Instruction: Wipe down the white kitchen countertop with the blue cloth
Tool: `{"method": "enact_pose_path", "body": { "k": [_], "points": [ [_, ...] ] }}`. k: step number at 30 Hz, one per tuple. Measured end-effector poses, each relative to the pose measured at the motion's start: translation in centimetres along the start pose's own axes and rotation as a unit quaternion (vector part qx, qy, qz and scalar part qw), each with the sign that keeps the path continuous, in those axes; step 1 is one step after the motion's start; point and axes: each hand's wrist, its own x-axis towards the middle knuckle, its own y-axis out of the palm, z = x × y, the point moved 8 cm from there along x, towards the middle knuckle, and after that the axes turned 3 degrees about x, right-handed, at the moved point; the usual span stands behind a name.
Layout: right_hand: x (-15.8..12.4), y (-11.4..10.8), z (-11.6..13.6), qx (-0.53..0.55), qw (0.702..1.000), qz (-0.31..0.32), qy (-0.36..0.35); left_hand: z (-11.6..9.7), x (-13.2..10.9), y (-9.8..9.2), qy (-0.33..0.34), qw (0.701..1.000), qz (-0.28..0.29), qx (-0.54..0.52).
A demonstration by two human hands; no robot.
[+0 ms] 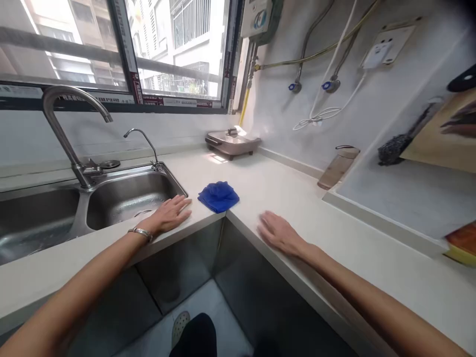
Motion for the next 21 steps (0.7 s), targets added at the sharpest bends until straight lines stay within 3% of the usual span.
{"method": "enact_pose_path", "body": {
  "k": [3, 6, 9, 12, 16, 21],
  "points": [
    [-6.0, 1.1, -1.1, -0.054, 0.998, 0.033, -0.023, -1.8, 2.3, -0.6, -0.001, 1.000, -0.021, 0.005],
    [-9.1, 1.6, -0.8, -0.067, 0.995, 0.028, -0.072, -5.1, 5.4, -1.0, 0.000, 0.998, -0.054, 0.008],
    [-9.9, 1.6, -0.8, -0.062, 0.994, 0.006, -0.095, -8.4, 8.5, -0.7, -0.003, 0.997, -0.076, 0.009],
    [-9.7, 1.2, -1.0, -0.043, 0.994, -0.021, -0.095, -10.1, 10.7, 0.2, -0.038, 0.996, -0.081, -0.002],
    [-9.6, 0.8, -1.2, -0.009, 0.994, -0.061, -0.094, -10.3, 12.2, 1.9, -0.088, 0.994, -0.063, -0.011],
    [-10.1, 0.6, -1.5, 0.009, 0.989, -0.096, -0.112, -10.3, 12.4, 2.7, -0.089, 0.994, -0.066, -0.019]
  ]
}}
